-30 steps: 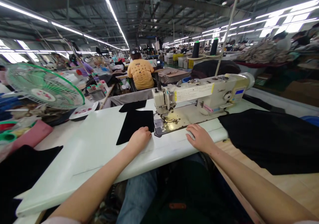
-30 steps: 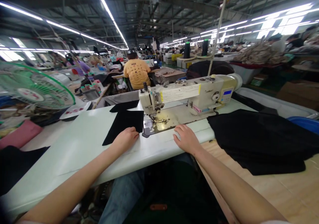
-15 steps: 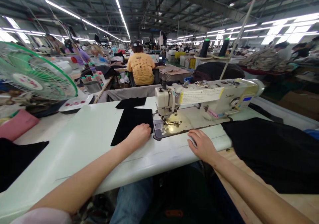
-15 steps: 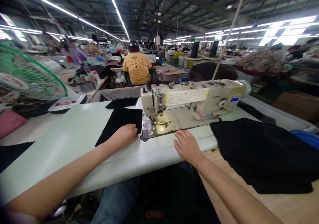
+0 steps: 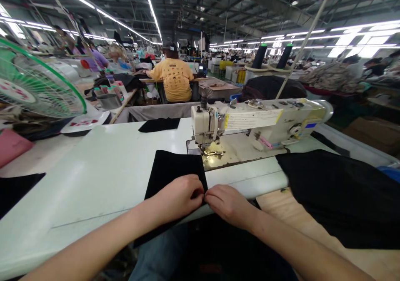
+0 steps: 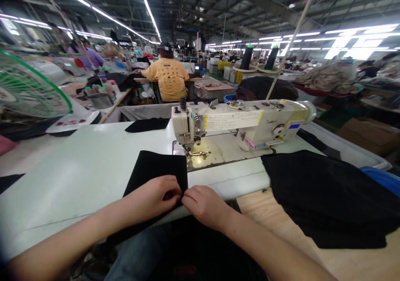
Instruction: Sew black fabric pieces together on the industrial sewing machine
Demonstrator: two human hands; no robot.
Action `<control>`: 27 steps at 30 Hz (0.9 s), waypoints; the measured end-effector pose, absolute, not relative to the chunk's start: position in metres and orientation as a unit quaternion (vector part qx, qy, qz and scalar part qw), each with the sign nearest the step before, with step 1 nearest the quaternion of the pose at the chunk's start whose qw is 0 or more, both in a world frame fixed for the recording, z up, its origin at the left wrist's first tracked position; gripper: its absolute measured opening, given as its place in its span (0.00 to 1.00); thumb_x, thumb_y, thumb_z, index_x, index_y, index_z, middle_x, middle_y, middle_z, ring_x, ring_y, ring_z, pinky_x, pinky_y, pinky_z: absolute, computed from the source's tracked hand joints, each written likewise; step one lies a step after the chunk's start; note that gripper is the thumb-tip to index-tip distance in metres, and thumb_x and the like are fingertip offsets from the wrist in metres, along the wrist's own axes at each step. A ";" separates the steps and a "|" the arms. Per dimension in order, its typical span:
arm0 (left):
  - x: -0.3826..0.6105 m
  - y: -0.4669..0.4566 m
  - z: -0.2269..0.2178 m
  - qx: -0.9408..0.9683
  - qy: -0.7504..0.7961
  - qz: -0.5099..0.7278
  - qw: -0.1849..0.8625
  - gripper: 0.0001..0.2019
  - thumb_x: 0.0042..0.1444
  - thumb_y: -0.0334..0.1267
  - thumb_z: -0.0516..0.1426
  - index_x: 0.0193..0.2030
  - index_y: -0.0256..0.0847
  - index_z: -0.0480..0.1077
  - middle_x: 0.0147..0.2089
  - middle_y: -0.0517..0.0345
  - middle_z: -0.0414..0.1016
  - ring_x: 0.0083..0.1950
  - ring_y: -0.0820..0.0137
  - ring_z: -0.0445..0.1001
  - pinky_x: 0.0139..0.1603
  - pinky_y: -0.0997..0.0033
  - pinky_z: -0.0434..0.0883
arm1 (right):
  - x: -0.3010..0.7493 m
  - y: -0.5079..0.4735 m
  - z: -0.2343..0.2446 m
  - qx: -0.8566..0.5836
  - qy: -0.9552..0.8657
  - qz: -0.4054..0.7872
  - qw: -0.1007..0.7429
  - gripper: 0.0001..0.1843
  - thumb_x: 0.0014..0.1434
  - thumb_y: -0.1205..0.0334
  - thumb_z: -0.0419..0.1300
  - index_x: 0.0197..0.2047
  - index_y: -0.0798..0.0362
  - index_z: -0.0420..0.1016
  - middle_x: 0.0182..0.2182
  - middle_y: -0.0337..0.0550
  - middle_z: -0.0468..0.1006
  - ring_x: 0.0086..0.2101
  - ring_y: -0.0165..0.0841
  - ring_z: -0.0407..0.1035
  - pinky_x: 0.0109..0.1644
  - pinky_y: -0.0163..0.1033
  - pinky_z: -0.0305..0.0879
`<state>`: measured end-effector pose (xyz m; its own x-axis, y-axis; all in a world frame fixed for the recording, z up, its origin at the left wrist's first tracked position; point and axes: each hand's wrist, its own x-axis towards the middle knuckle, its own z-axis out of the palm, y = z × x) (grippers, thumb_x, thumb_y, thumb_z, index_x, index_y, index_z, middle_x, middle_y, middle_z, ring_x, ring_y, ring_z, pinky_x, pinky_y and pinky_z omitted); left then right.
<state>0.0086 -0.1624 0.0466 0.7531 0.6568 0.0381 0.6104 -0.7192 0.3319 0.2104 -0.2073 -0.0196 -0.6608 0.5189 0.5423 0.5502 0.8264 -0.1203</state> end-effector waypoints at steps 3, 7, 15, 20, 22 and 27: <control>0.006 -0.122 0.033 0.927 0.339 0.141 0.082 0.14 0.63 0.33 0.53 0.53 0.38 0.73 0.54 0.45 0.74 0.54 0.61 0.73 0.57 0.61 0.70 | 0.216 -0.211 -0.018 -0.289 -0.915 -0.035 0.279 0.07 0.65 0.71 0.52 0.40 0.53 0.70 0.35 0.46 0.78 0.35 0.36 0.72 0.39 0.40 0.68; 0.005 -0.090 0.010 0.935 0.340 0.104 -0.002 0.19 0.67 0.40 0.52 0.61 0.36 0.68 0.62 0.42 0.70 0.63 0.56 0.68 0.64 0.52 0.66 | 0.223 -0.215 -0.016 -0.284 -0.918 -0.029 0.275 0.08 0.65 0.71 0.51 0.41 0.54 0.71 0.36 0.47 0.80 0.38 0.38 0.73 0.42 0.42 0.68; 0.006 -0.081 0.004 0.932 0.346 0.106 -0.009 0.20 0.67 0.41 0.51 0.61 0.37 0.68 0.63 0.45 0.71 0.63 0.58 0.68 0.65 0.57 0.65 | 0.229 -0.212 -0.021 -0.314 -0.904 -0.001 0.290 0.09 0.63 0.70 0.53 0.44 0.54 0.72 0.42 0.49 0.81 0.44 0.38 0.73 0.47 0.44 0.70; 0.007 -0.075 0.004 0.932 0.346 0.104 -0.005 0.20 0.67 0.42 0.51 0.61 0.36 0.68 0.63 0.44 0.71 0.63 0.58 0.68 0.65 0.56 0.65 | 0.229 -0.211 -0.024 -0.323 -0.898 -0.002 0.297 0.09 0.63 0.70 0.53 0.45 0.53 0.72 0.43 0.48 0.81 0.44 0.39 0.73 0.48 0.44 0.70; 0.008 -0.074 0.004 0.933 0.345 0.105 -0.006 0.19 0.67 0.41 0.51 0.60 0.35 0.69 0.63 0.44 0.71 0.63 0.58 0.69 0.65 0.55 0.66 | 0.229 -0.211 -0.025 -0.325 -0.897 -0.003 0.300 0.10 0.63 0.70 0.53 0.45 0.53 0.72 0.43 0.48 0.81 0.45 0.39 0.73 0.48 0.44 0.71; 0.008 -0.073 0.003 0.932 0.342 0.118 -0.014 0.19 0.67 0.41 0.52 0.60 0.35 0.69 0.62 0.44 0.72 0.61 0.57 0.70 0.63 0.54 0.68 | 0.228 -0.210 -0.026 -0.321 -0.896 -0.010 0.307 0.09 0.62 0.71 0.54 0.45 0.55 0.72 0.43 0.49 0.81 0.45 0.39 0.73 0.48 0.44 0.70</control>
<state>0.0077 -0.0732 0.0028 0.7376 0.6350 0.2296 0.6417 -0.7650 0.0544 0.2285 -0.2098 -0.0261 -0.6057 0.5697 0.5555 0.5816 0.7934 -0.1796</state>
